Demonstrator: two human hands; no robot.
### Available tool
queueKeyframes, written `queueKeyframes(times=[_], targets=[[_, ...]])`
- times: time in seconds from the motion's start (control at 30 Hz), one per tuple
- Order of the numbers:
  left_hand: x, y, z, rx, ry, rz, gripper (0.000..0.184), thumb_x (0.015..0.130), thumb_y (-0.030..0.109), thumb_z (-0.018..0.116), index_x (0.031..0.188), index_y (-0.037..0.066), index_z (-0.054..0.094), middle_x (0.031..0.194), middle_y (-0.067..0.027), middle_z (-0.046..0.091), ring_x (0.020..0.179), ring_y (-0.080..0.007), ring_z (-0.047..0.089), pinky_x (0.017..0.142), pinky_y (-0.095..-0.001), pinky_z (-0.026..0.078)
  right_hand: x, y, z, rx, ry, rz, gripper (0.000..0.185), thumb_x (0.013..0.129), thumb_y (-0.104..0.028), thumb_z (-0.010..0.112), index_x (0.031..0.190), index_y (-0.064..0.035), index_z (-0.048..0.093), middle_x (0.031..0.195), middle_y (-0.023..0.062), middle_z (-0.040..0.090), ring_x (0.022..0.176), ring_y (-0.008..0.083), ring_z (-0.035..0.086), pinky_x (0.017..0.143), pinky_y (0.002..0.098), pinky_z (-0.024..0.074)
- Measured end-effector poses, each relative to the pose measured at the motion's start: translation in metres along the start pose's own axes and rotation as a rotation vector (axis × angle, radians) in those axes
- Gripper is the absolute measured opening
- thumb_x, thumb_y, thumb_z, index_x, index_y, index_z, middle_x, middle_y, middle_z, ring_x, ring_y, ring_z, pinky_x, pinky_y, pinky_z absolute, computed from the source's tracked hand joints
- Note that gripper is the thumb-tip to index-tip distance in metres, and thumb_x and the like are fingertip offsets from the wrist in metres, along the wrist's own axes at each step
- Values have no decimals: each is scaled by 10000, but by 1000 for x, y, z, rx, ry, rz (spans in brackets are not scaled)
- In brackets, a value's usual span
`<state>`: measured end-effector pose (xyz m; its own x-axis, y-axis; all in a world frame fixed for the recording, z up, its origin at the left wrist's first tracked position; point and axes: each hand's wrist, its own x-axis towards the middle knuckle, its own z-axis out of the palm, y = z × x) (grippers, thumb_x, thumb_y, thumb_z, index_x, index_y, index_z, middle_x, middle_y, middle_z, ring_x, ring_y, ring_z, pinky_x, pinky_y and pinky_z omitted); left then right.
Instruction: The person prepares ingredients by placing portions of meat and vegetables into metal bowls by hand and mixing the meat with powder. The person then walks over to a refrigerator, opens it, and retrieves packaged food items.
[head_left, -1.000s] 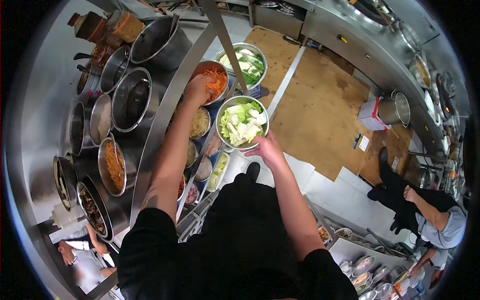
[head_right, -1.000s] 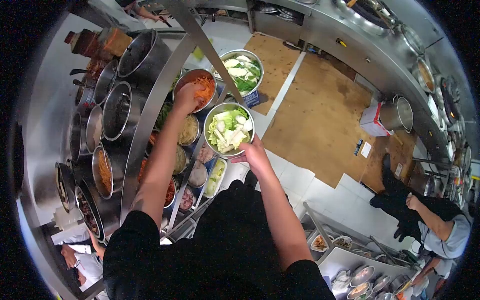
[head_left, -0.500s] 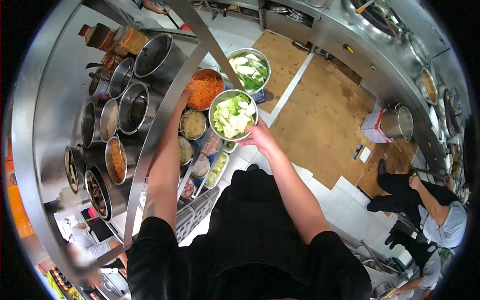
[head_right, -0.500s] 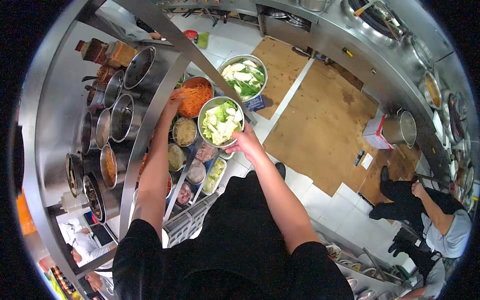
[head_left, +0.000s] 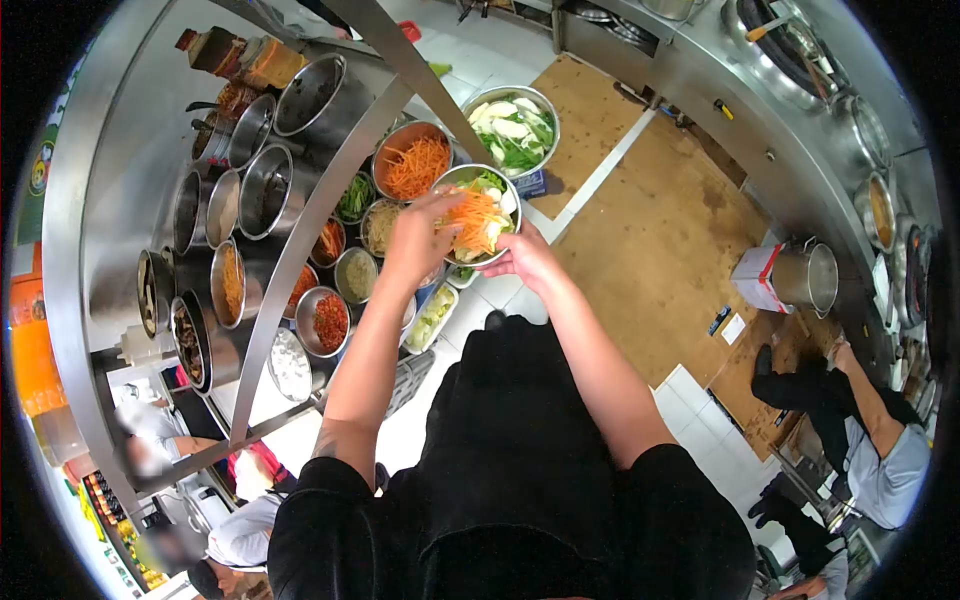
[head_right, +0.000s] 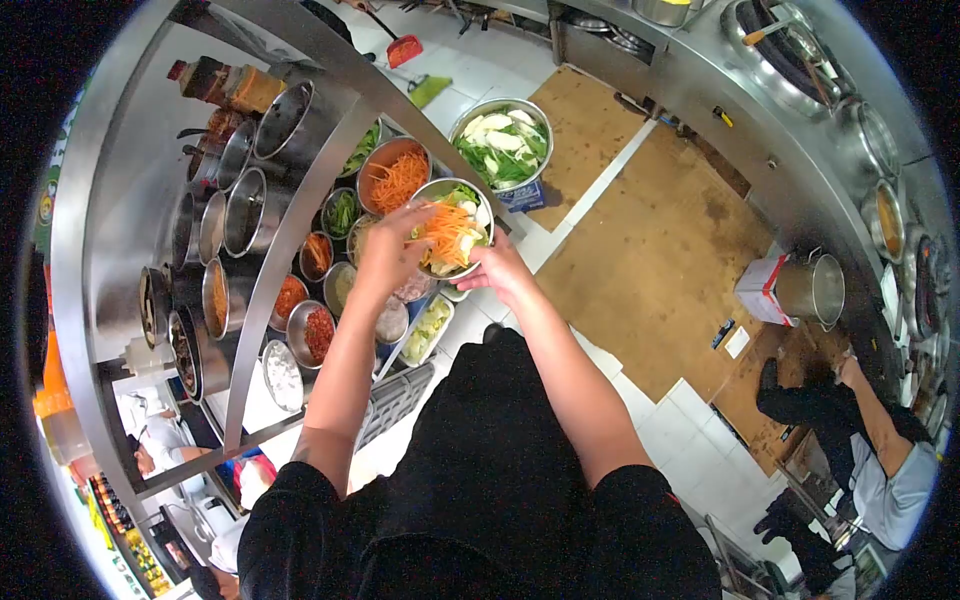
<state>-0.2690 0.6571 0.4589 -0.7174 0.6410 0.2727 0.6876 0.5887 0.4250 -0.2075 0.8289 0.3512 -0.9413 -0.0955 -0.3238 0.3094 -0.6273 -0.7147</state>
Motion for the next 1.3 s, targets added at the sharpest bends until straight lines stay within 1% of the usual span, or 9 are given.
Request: queueKeyframes(times=[0.17,0.3,0.43,0.7,0.8,0.93,1.07,1.17,1.3], targets=[[-2,30,-32,-120,110,-212,283,745,-28,704,1022,24,682,1170,-172,667,1037,-359,658,907,-393,512,-15,-4,4,8,-37,18,611,853,-21,531,1414,-66,292,1099,232,652,749,340,725,570,380,625],[-10,22,-16,119,83,171,229,704,-80,670,913,11,650,968,-143,660,971,-299,655,860,-366,513,-20,0,13,-30,-60,78,574,854,-21,530,1389,-39,325,1089,228,648,771,332,726,580,381,627],[-24,29,-17,-100,268,-100,222,642,-115,594,824,9,618,924,-143,634,923,-330,625,838,-389,498,-22,6,14,-36,-102,67,601,841,-6,519,1407,-41,320,1093,231,644,766,333,725,587,384,628],[-58,31,-13,-242,231,-126,183,721,-10,590,872,-6,692,1185,-168,665,1121,-313,625,974,-369,466,-33,15,26,-61,-157,102,639,842,4,509,1439,-54,289,1144,235,626,758,342,724,582,375,634],[-72,25,-9,-524,385,-162,164,835,39,586,940,-17,699,1173,-158,682,1126,-278,629,970,-372,463,-35,20,31,-79,-183,123,631,844,5,503,1437,-61,298,1164,231,613,768,343,724,574,373,634],[-84,24,-5,-456,483,-327,214,988,117,542,1075,-9,692,1064,-154,720,994,-256,687,884,-323,503,-40,27,40,-95,-202,130,631,841,7,500,1439,-65,310,1171,221,608,777,330,723,552,367,630],[-98,25,-5,-308,633,-267,208,947,28,563,1127,-6,662,1076,-174,713,1017,-263,702,844,-345,532,-52,31,55,-177,-188,99,580,854,21,478,1413,-21,326,1093,250,655,752,367,725,556,384,621],[-115,39,-30,-165,582,-148,355,857,-86,554,1165,54,660,1136,-175,690,1073,-321,674,901,-367,532,-62,35,65,-203,-225,98,545,866,5,474,1398,-31,361,1125,237,644,783,363,725,576,378,631],[-143,30,-50,-131,448,5,439,720,-78,612,1117,94,688,1073,-133,707,1030,-318,679,855,-385,565,-87,27,91,-264,-194,76,529,880,-5,483,1395,-24,361,1157,221,630,812,362,720,571,374,636]])
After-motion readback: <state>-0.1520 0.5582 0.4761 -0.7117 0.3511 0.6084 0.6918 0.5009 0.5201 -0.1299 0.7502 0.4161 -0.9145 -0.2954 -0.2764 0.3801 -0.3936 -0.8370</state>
